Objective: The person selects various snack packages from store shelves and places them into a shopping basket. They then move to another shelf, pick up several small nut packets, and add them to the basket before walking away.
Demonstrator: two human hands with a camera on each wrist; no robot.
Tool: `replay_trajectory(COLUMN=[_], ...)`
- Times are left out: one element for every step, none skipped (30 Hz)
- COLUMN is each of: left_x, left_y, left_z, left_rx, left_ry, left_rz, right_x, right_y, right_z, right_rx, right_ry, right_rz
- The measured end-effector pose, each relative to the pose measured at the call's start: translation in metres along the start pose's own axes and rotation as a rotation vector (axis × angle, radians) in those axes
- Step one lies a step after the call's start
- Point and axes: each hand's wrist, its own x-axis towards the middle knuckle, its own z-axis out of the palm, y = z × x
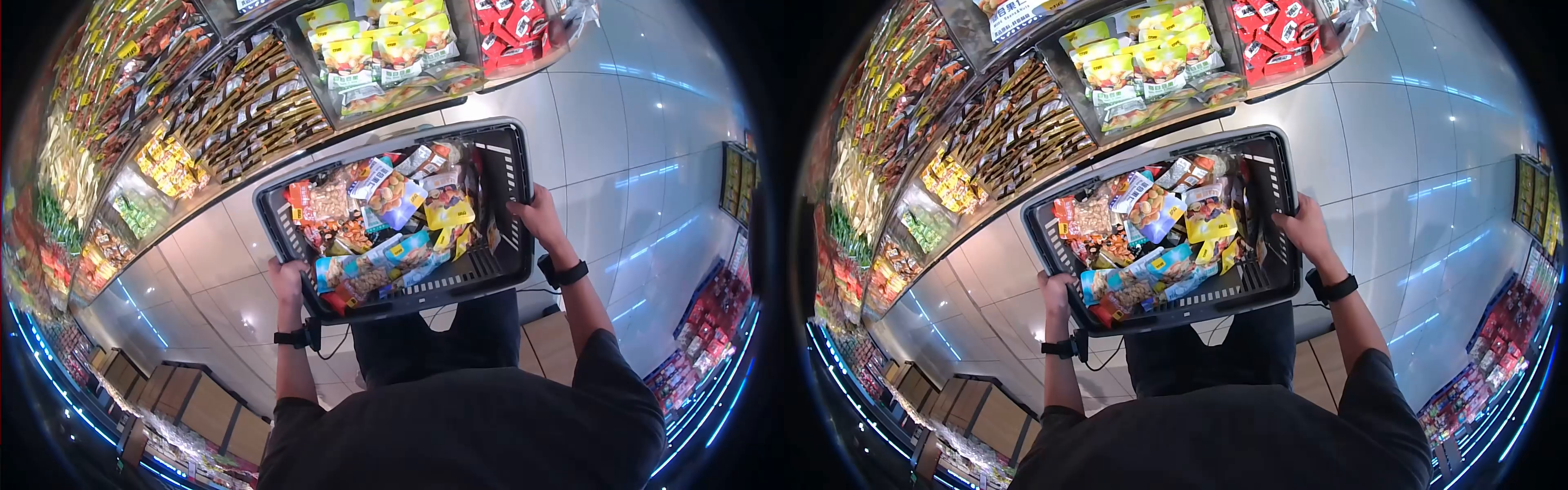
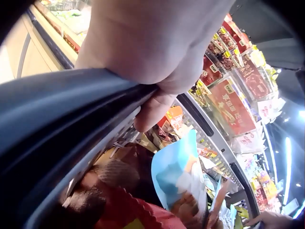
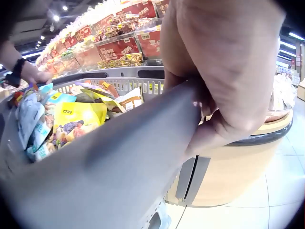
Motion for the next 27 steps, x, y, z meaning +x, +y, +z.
replay_trajectory(left_x=[0.004,0.006,0.007,0.008,0.008,0.011,0.014,0.007,-0.006,-0.010,-0.014,-0.019,-0.028,-0.034,-0.040,-0.044,-0.046,-0.050,-0.053,-0.049,-0.050,-0.050,-0.049,-0.041,-0.043,-0.046,-0.036], left_y=[-0.003,-0.008,-0.012,-0.015,-0.016,-0.026,-0.041,-0.029,-0.022,-0.024,-0.028,-0.032,-0.043,-0.046,-0.048,-0.045,-0.042,-0.037,-0.034,-0.038,-0.042,-0.043,-0.041,-0.060,-0.046,-0.035,-0.046], left_z=[-0.004,-0.005,-0.006,-0.007,-0.011,-0.015,-0.022,-0.019,-0.012,-0.008,-0.006,-0.009,-0.021,-0.023,-0.025,-0.021,-0.019,-0.018,-0.016,-0.018,-0.019,-0.022,-0.021,-0.026,-0.022,-0.019,-0.029], left_rx=[0.027,0.025,0.036,0.047,0.091,0.090,0.106,0.124,0.105,0.109,0.121,0.133,0.214,0.153,0.180,0.207,0.209,0.195,0.181,0.185,0.173,0.159,0.110,0.065,0.060,0.023,-0.251], left_ry=[-0.018,-0.020,-0.009,0.002,0.009,0.008,-0.032,-0.069,-0.035,-0.041,0.003,0.047,0.047,0.023,0.035,0.050,0.048,0.064,0.082,0.095,0.079,0.071,-0.007,-0.002,-0.057,-0.083,-0.141], left_rz=[-0.032,-0.041,-0.024,-0.002,0.000,0.003,-0.053,-0.107,-0.095,-0.102,-0.060,-0.016,-0.104,-0.117,-0.123,-0.130,-0.138,-0.159,-0.179,-0.171,-0.184,-0.188,-0.185,-0.200,-0.278,-0.340,-0.522], right_x=[-0.001,-0.004,-0.007,-0.010,-0.008,-0.009,-0.014,-0.018,-0.019,-0.023,-0.028,-0.038,-0.056,-0.064,-0.069,-0.070,-0.073,-0.074,-0.075,-0.072,-0.075,-0.076,-0.077,-0.079,-0.078,-0.078,-0.074], right_y=[-0.002,-0.002,-0.003,-0.004,-0.004,-0.005,-0.002,0.004,0.018,0.030,0.038,0.042,0.031,0.033,0.037,0.039,0.039,0.038,0.029,0.027,0.025,0.023,0.021,0.031,0.044,0.052,0.053], right_z=[0.001,0.001,0.001,0.001,0.005,0.005,0.005,0.006,0.005,0.004,0.002,0.002,-0.001,-0.003,-0.005,-0.007,-0.008,-0.009,-0.010,-0.003,-0.004,-0.004,-0.005,-0.004,-0.005,-0.003,-0.003], right_rx=[-0.006,-0.013,-0.020,-0.031,-0.032,-0.031,-0.033,-0.033,-0.043,-0.044,-0.116,-0.186,-0.102,-0.106,-0.130,-0.154,-0.122,-0.125,-0.104,-0.070,-0.066,-0.056,-0.070,-0.034,-0.056,-0.044,-0.146], right_ry=[0.001,-0.002,-0.005,0.011,0.026,0.028,0.018,0.005,-0.018,-0.015,0.058,0.130,0.034,0.036,0.044,0.048,0.043,0.039,0.035,0.025,0.027,0.023,0.034,0.055,0.049,0.076,0.045], right_rz=[0.014,0.028,0.034,0.043,0.045,0.042,0.083,0.122,0.118,0.127,0.158,0.187,0.189,0.196,0.191,0.185,0.180,0.188,0.210,0.219,0.218,0.207,0.240,0.251,0.209,0.194,0.254])
